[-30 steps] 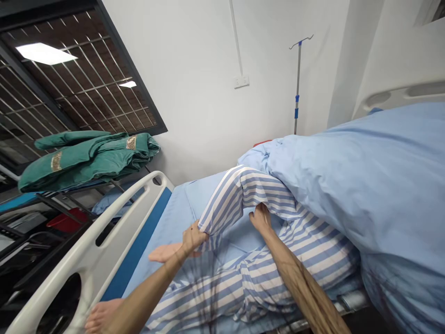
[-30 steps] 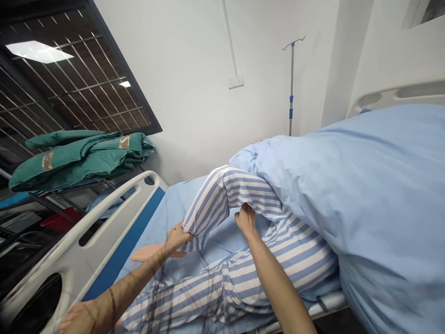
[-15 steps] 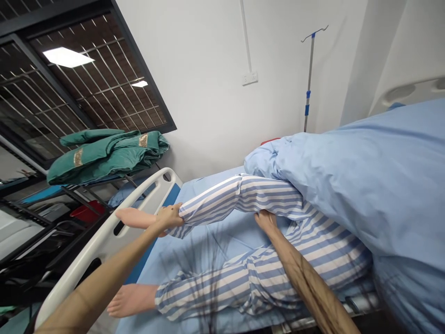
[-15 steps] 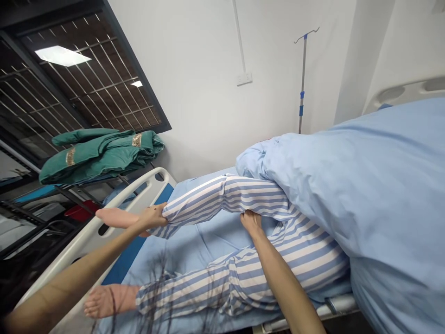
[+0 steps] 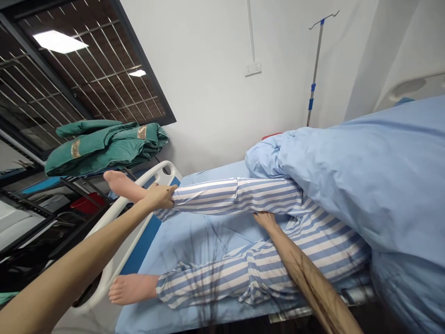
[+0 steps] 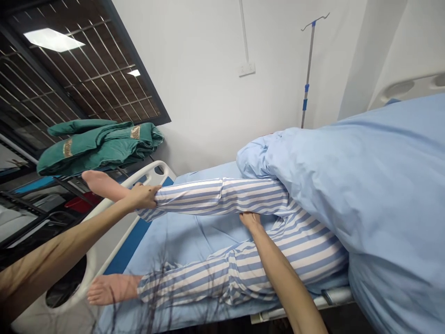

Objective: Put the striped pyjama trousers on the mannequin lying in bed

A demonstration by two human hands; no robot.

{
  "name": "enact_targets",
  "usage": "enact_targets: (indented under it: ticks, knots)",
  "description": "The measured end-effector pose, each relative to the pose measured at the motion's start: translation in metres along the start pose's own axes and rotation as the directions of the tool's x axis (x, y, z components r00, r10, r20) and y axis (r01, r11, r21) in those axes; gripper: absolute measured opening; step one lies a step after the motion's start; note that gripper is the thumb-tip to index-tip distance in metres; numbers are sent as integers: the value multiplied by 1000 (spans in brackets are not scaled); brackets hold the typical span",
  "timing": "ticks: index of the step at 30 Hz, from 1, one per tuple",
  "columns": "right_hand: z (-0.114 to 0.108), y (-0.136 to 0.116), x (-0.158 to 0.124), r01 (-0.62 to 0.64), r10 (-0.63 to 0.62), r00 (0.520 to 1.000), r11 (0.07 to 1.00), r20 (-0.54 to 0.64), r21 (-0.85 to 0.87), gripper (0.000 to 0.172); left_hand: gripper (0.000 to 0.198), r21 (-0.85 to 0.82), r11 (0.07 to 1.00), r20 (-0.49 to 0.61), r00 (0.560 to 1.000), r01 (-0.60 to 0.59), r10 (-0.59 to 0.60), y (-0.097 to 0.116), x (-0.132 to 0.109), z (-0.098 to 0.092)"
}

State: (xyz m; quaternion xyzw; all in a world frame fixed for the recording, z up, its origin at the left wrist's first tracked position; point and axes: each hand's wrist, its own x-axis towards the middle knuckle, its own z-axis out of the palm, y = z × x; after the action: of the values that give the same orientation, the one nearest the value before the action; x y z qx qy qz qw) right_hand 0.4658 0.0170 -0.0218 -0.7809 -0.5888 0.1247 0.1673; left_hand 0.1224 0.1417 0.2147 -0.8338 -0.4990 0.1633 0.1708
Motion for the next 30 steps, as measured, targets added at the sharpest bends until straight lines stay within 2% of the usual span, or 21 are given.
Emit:
enact_targets:
  ticks: [6, 11, 15, 18, 24, 30]
  knots:
    - [1, 3, -1, -5, 4, 992, 1000, 123, 6, 57, 58, 29, 999, 3, 1000, -30, 30, -1, 10, -1]
    - [0, 5, -1, -43, 52, 957, 998, 286, -35, 55, 54, 90, 994, 25, 998, -67, 65, 3, 7, 22]
    - [-1, 4, -2, -51, 75, 905, 996, 419, -70, 51, 56, 34, 996, 33, 996, -88, 87, 3, 12, 58]
    - [0, 1, -5, -38, 78, 867, 995, 493, -90, 54, 63, -19, 997, 56, 996, -72, 73, 4, 21, 91]
    - [10, -3, -13, 49, 56, 778, 987, 626, -150, 85, 65, -177, 980, 32, 994, -93, 100, 21, 31, 163]
    - [25, -1, -9, 72, 106, 712, 972, 694, -223, 102, 65, -280, 956, 44, 994, -86, 103, 43, 36, 226]
